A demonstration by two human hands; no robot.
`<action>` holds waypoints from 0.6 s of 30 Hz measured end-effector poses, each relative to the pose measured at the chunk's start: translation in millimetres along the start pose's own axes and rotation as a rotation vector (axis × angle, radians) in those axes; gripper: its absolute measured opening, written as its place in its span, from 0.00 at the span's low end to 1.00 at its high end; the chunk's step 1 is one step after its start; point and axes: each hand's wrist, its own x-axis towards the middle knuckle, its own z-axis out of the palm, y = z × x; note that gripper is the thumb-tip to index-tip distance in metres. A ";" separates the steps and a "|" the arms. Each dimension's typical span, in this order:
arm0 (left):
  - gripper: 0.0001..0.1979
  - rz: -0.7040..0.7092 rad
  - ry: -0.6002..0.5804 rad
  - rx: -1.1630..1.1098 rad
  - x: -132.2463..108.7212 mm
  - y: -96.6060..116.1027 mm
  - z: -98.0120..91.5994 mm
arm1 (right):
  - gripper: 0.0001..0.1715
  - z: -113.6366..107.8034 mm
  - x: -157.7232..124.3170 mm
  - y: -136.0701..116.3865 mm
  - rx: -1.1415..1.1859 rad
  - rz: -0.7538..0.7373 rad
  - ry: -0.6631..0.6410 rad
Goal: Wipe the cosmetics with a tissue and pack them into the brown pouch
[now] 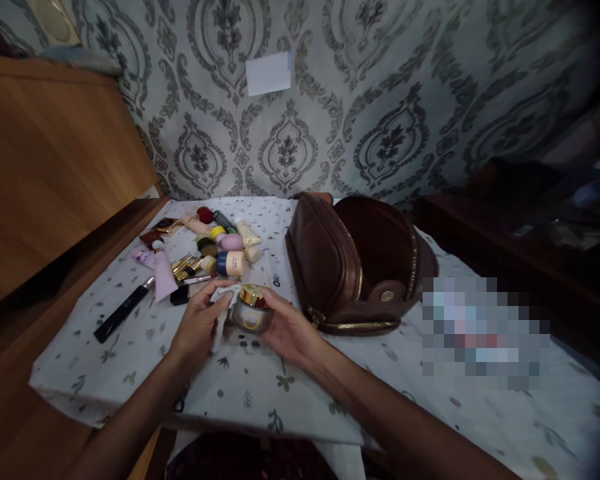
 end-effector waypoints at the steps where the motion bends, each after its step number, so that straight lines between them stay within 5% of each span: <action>1: 0.15 -0.005 -0.010 0.015 -0.2 0.2 -0.7 | 0.18 -0.4 0.7 0.6 0.003 -0.003 -0.010; 18: 0.08 0.440 0.117 0.525 -22.9 8.5 8.0 | 0.15 -3.3 1.9 0.4 0.128 -0.015 0.088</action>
